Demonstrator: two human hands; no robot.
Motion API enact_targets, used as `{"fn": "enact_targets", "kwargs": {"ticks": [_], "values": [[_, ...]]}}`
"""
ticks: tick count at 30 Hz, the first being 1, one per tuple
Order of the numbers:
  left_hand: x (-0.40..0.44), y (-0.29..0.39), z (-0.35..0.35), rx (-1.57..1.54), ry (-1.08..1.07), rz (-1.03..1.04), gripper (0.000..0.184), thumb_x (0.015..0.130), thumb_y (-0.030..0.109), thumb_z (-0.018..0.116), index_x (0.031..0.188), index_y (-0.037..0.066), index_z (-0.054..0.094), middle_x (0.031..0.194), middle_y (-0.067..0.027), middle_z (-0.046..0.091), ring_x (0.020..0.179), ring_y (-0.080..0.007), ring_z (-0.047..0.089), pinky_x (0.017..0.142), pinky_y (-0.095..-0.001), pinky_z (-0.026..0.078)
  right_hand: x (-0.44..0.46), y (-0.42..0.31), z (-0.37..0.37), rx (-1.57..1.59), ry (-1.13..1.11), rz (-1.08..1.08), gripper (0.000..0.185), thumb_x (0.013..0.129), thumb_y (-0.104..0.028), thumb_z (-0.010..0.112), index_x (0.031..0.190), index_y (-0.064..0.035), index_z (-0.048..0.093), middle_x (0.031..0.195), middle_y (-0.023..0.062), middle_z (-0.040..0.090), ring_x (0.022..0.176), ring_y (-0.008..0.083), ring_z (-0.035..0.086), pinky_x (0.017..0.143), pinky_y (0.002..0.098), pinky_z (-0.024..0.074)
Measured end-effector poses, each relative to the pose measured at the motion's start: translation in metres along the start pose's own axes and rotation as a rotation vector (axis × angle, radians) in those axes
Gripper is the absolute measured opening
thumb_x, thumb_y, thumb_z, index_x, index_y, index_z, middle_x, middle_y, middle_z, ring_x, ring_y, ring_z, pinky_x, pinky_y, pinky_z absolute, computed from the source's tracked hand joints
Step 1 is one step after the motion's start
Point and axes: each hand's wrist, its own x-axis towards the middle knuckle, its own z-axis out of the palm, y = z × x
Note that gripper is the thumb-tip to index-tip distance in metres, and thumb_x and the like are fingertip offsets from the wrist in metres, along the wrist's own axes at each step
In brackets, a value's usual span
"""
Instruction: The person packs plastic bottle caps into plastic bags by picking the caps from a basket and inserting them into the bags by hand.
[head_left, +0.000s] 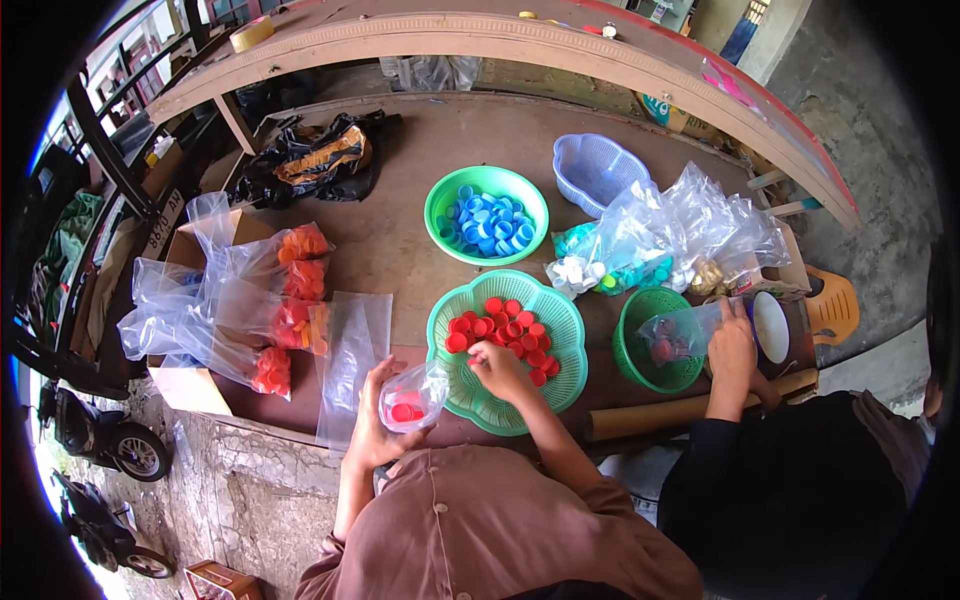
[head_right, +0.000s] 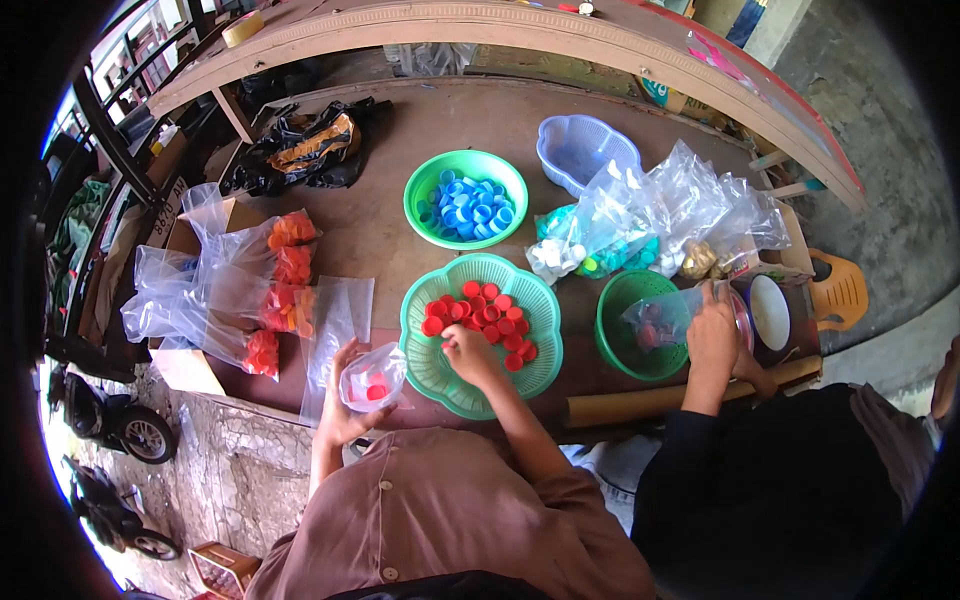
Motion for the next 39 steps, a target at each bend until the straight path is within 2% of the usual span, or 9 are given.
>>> {"fn": "enact_targets", "kwargs": {"ticks": [5,10,12,16,19,22,25,28,39], "values": [[0.008,0.0,0.005,0.061,-0.048,-0.007,0.093,0.051,0.019,0.079,0.128,0.002,0.029,0.115,-0.0159,0.046,0.108,-0.0312,0.045,0.093,-0.0403,0.033,-0.007,-0.042,-0.042,0.626,0.05,0.095,0.013,0.082,-0.004,0.054,0.094,0.0002,0.057,0.089,0.004,0.061,0.08,0.0101,0.056,0.071,0.0249,0.0442],[0.019,0.002,0.014,0.081,-0.057,0.052,0.092,0.052,0.018,0.08,0.127,0.002,0.03,0.115,-0.016,0.046,0.107,-0.032,0.045,0.093,-0.0403,0.033,-0.019,-0.12,-0.071,0.35,0.012,-0.346,0.017,0.08,-0.001,0.056,0.096,-0.0027,0.058,0.091,0.0045,0.059,0.083,0.0117,0.057,0.071,0.0236,0.0428],[0.017,0.004,0.017,0.078,-0.054,0.041,0.092,0.052,0.019,0.08,0.127,0.002,0.03,0.115,-0.0161,0.046,0.106,-0.0321,0.045,0.093,-0.0403,0.033,-0.018,-0.131,-0.068,0.206,-0.024,-0.449,0.02,0.075,0.002,0.059,0.094,-0.0021,0.058,0.09,0.0091,0.059,0.082,0.0187,0.059,0.072,0.0291,0.0448],[0.011,0.004,0.009,0.063,0.07,0.166,0.093,0.051,0.02,0.08,0.127,0.002,0.029,0.115,-0.017,0.046,0.106,-0.0317,0.045,0.092,-0.0411,0.034,-0.025,-0.153,-0.087,0.285,0.207,-0.527,0.02,0.074,0.003,0.059,0.094,-0.0005,0.058,0.088,0.0117,0.06,0.08,0.0238,0.058,0.072,0.0314,0.0444],[0.014,0.019,0.001,0.117,0.185,0.541,0.088,0.054,0.018,0.079,0.125,0.002,0.029,0.117,-0.0137,0.041,0.109,-0.0236,0.041,0.091,-0.0371,0.037,-0.03,-0.149,-0.095,0.403,0.321,-0.517,0.02,0.074,0.003,0.059,0.094,0.0022,0.058,0.088,0.0132,0.059,0.082,0.0223,0.057,0.071,0.0298,0.0441],[0.021,-0.003,-0.007,0.017,0.257,0.395,0.091,0.054,0.037,0.079,0.123,0.002,0.032,0.117,-0.0159,0.042,0.106,-0.0274,0.045,0.088,-0.0399,0.04,-0.028,-0.145,-0.093,0.49,0.319,-0.494,0.021,0.077,0.003,0.058,0.097,0.0037,0.056,0.091,0.0116,0.057,0.077,0.0155,0.054,0.07,0.0255,0.0427],[0.038,-0.002,-0.035,-0.267,0.336,0.107,0.076,0.061,0.022,0.074,0.123,0.002,0.035,0.116,-0.0095,0.044,0.106,-0.0215,0.045,0.089,-0.0364,0.039,-0.027,-0.142,-0.084,0.644,0.298,-0.377,0.022,0.08,0.003,0.056,0.103,0.003,0.053,0.096,0.009,0.055,0.086,0.013,0.054,0.075,0.0251,0.0432],[0.055,0.001,-0.059,-0.604,0.324,0.043,0.067,0.065,0.016,0.07,0.122,0.003,0.037,0.117,-0.0093,0.045,0.108,-0.0199,0.044,0.092,-0.0339,0.036,-0.027,-0.135,-0.076,0.745,0.239,-0.321,0.022,0.081,0.003,0.054,0.103,0.003,0.053,0.096,0.0081,0.055,0.088,0.013,0.054,0.077,0.0254,0.0431],[0.088,0.009,-0.057,-0.04,0.287,0.095,0.069,0.063,0.011,0.074,0.121,0.002,0.037,0.11,-0.013,0.051,0.104,-0.0212,0.05,0.092,-0.033,0.039,-0.025,-0.123,-0.061,0.765,0.111,-0.238,0.023,0.087,-0.005,0.051,0.109,0.0014,0.051,0.1,0.0083,0.056,0.092,0.0137,0.054,0.078,0.0267,0.0442]]}}
